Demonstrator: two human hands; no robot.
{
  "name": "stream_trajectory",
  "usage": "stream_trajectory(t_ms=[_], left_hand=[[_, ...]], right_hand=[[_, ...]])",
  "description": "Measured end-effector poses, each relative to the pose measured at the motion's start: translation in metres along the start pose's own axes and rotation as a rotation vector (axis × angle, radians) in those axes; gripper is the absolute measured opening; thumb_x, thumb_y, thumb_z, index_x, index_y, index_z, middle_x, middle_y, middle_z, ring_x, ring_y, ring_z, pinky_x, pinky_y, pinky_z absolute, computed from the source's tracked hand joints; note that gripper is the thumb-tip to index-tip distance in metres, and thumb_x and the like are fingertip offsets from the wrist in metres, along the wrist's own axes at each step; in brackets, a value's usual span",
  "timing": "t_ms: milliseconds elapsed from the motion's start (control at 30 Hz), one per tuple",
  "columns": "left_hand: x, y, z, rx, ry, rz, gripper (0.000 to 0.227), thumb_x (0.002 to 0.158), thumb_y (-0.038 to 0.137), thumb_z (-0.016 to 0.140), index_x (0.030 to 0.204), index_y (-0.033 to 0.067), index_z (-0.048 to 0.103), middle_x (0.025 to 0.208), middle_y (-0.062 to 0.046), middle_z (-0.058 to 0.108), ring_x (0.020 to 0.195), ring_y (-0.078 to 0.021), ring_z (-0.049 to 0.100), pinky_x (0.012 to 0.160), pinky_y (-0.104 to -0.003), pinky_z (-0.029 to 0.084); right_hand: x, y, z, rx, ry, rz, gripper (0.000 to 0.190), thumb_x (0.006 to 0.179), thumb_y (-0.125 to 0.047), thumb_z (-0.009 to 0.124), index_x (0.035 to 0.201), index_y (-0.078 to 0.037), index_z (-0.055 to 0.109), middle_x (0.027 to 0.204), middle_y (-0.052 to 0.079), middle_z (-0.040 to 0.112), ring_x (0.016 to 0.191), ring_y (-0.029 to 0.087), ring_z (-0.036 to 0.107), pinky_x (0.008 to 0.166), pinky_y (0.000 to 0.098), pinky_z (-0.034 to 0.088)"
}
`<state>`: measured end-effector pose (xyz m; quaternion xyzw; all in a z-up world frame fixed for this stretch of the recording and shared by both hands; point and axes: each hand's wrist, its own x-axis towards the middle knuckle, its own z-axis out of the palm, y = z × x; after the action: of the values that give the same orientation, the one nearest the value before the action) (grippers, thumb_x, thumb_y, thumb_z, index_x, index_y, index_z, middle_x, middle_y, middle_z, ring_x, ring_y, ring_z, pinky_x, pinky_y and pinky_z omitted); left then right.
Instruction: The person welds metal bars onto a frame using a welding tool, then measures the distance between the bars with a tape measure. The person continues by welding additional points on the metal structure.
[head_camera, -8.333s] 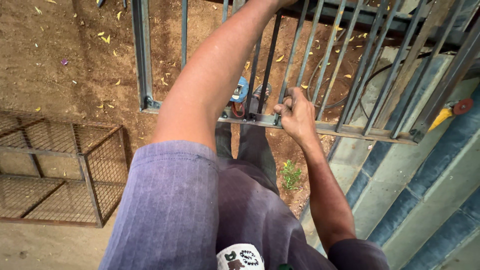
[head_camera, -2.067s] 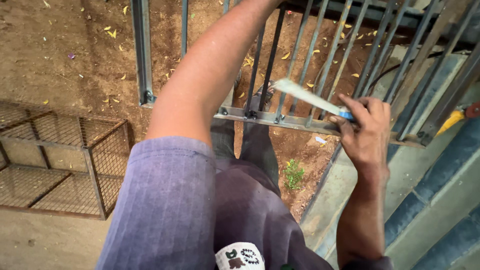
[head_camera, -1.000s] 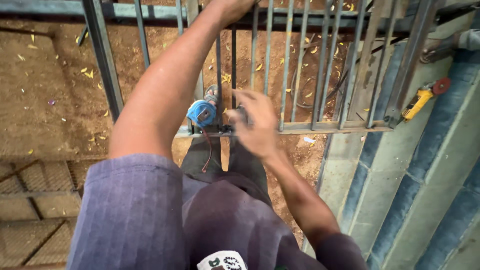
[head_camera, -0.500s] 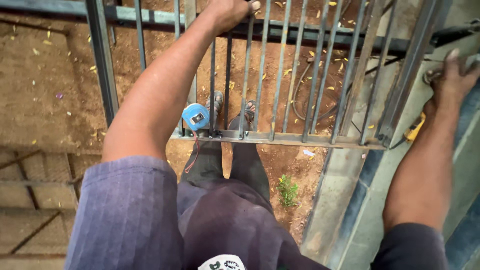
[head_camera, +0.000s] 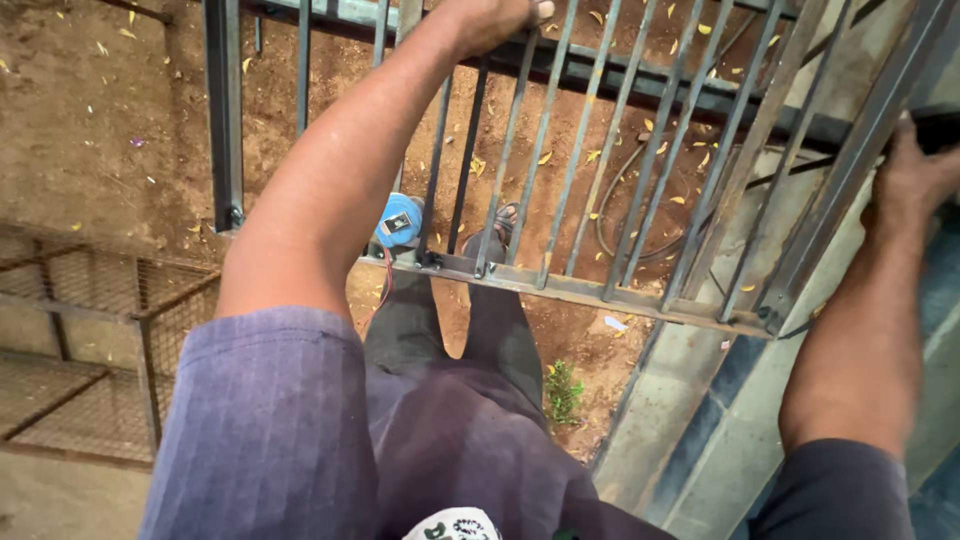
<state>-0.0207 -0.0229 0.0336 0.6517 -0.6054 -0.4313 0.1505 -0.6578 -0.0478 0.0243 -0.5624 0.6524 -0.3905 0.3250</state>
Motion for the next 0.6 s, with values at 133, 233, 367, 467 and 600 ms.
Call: stream_trajectory(t_ms=[133,233,367,467,600], left_hand=[[0.002,0.001,-0.005,0.081,0.046,0.030,0.049,0.097,0.054,0.065,0.098,0.0060,0.075,0.075,-0.014,0.072,0.066,-0.0248,0.069,0.064,-0.044,0.053],[0.000,0.002,-0.008,0.098,0.063,0.014,0.051,0.096,0.056,0.068,0.097,0.0052,0.076,0.079,-0.017,0.072,0.071,-0.0292,0.071,0.068,-0.045,0.054],[-0.001,0.010,-0.009,-0.007,0.089,-0.053,0.050,0.087,0.055,0.075,0.097,0.0057,0.074,0.079,-0.015,0.074,0.073,-0.0295,0.073,0.070,-0.046,0.055],[0.000,0.010,-0.009,0.082,0.170,0.026,0.048,0.084,0.053,0.079,0.094,0.0057,0.076,0.079,-0.018,0.074,0.075,-0.0325,0.072,0.070,-0.048,0.054],[0.005,0.001,-0.002,0.088,0.177,0.091,0.044,0.087,0.049,0.074,0.094,0.0055,0.076,0.083,-0.018,0.074,0.075,-0.0332,0.072,0.071,-0.047,0.055]], right_hand=[[-0.006,-0.002,-0.005,-0.316,0.228,-0.326,0.026,0.100,-0.009,0.075,0.118,0.006,0.064,0.115,0.013,0.073,0.096,0.022,0.069,0.086,0.0395,0.059],[-0.031,-0.016,-0.029,-0.231,0.178,-0.027,0.028,0.100,-0.017,0.072,0.117,0.001,0.060,0.104,0.011,0.070,0.087,0.020,0.069,0.079,0.0365,0.058],[-0.135,-0.096,-0.065,-0.045,0.120,0.163,0.042,0.099,-0.024,0.071,0.129,-0.005,0.049,0.098,0.011,0.068,0.080,0.020,0.068,0.073,0.0348,0.057],[-0.240,-0.178,-0.060,0.067,0.235,0.075,0.053,0.098,-0.029,0.070,0.137,-0.010,0.041,0.094,0.011,0.066,0.075,0.019,0.067,0.069,0.0335,0.057],[-0.347,-0.236,-0.006,0.352,0.202,-0.050,0.068,0.097,-0.036,0.069,0.148,-0.016,0.030,0.089,0.011,0.064,0.068,0.019,0.066,0.063,0.0317,0.056]])
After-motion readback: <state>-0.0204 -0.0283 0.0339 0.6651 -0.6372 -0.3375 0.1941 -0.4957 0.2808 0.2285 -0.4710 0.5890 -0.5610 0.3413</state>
